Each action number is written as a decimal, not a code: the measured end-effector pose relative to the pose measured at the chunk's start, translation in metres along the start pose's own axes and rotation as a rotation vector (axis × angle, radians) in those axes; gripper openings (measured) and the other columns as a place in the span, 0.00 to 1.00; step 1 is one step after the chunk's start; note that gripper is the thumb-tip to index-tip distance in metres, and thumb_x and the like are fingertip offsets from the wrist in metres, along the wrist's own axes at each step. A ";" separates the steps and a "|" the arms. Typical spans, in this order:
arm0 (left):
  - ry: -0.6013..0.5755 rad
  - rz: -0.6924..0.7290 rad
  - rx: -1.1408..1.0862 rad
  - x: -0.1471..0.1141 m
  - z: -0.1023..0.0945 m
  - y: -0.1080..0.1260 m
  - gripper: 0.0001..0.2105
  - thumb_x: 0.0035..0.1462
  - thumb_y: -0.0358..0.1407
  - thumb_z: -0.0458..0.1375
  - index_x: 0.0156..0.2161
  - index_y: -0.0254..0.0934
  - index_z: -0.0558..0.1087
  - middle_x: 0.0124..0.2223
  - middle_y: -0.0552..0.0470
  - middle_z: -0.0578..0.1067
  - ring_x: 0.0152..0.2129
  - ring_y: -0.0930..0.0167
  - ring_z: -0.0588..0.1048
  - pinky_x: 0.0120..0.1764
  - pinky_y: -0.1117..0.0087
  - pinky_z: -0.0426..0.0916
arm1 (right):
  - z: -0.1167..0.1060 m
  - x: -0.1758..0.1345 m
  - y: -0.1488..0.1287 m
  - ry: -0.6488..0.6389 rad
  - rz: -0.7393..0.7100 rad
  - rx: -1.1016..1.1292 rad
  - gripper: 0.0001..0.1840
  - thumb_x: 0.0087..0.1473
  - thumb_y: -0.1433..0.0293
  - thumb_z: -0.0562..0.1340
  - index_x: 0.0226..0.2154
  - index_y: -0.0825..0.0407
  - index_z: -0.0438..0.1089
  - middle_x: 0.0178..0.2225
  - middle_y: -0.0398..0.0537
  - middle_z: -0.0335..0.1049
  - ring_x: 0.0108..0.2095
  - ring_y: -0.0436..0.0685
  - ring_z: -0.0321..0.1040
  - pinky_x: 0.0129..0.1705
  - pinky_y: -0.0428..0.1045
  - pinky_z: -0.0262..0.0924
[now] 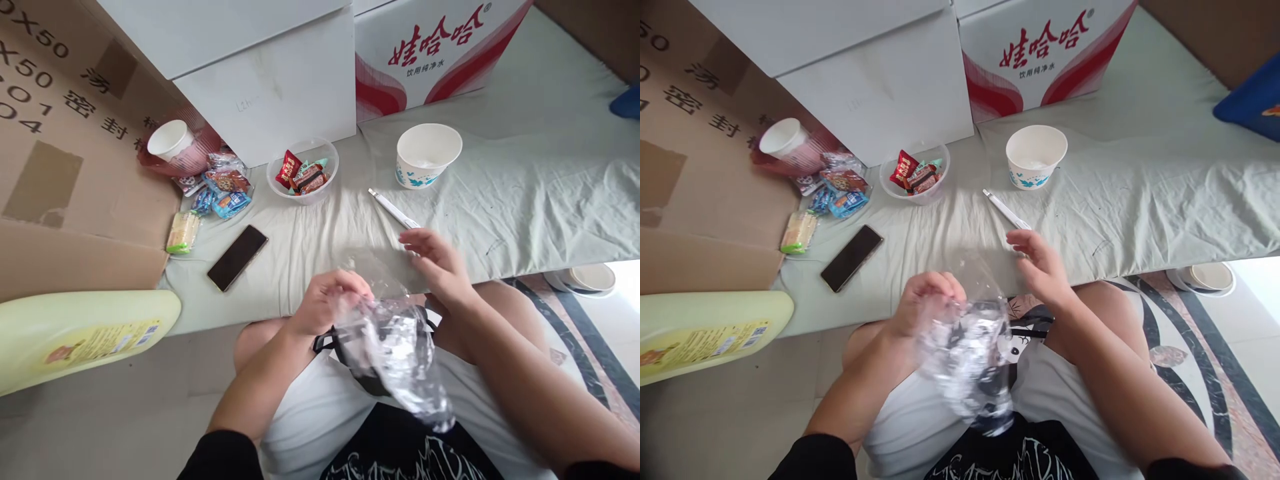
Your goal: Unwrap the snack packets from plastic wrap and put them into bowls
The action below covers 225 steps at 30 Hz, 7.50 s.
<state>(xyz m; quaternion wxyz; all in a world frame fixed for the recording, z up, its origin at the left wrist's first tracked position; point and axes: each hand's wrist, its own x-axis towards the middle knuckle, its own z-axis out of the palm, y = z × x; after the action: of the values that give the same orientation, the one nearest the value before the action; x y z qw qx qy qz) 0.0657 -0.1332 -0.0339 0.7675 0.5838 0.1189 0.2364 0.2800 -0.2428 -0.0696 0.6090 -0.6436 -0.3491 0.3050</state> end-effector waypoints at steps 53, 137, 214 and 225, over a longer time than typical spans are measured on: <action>0.492 -0.118 0.187 0.075 -0.073 -0.019 0.16 0.54 0.45 0.56 0.27 0.38 0.82 0.41 0.43 0.80 0.38 0.64 0.77 0.38 0.64 0.73 | 0.034 0.061 0.006 0.018 0.125 0.102 0.22 0.67 0.59 0.47 0.57 0.43 0.64 0.59 0.53 0.70 0.32 0.52 0.73 0.34 0.51 0.70; 0.424 -0.169 0.076 0.065 -0.033 -0.028 0.22 0.51 0.54 0.71 0.41 0.38 0.79 0.36 0.52 0.80 0.32 0.71 0.77 0.39 0.71 0.73 | 0.064 0.045 -0.007 -0.013 0.051 0.115 0.21 0.50 0.60 0.70 0.44 0.46 0.66 0.46 0.48 0.70 0.40 0.55 0.69 0.42 0.51 0.66; 0.855 -0.183 1.572 0.070 -0.227 0.065 0.16 0.49 0.32 0.65 0.45 0.40 0.75 0.56 0.41 0.75 0.57 0.53 0.72 0.63 0.52 0.64 | 0.018 0.068 0.011 0.104 -0.153 -1.106 0.12 0.54 0.68 0.58 0.41 0.49 0.74 0.47 0.59 0.71 0.49 0.72 0.63 0.49 0.66 0.59; 0.817 -0.479 1.426 0.053 -0.263 0.077 0.20 0.47 0.35 0.69 0.46 0.41 0.72 0.49 0.45 0.74 0.49 0.57 0.75 0.60 0.53 0.67 | 0.034 0.070 0.012 0.088 -0.187 -1.081 0.12 0.58 0.68 0.57 0.40 0.49 0.75 0.46 0.58 0.72 0.49 0.72 0.64 0.50 0.65 0.59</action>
<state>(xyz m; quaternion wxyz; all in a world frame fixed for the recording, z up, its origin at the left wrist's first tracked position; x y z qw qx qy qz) -0.0267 0.1299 -0.0316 0.1430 0.7553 0.6266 0.1284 0.2928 -0.1664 -0.0817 0.2303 -0.8431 -0.4860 -0.0001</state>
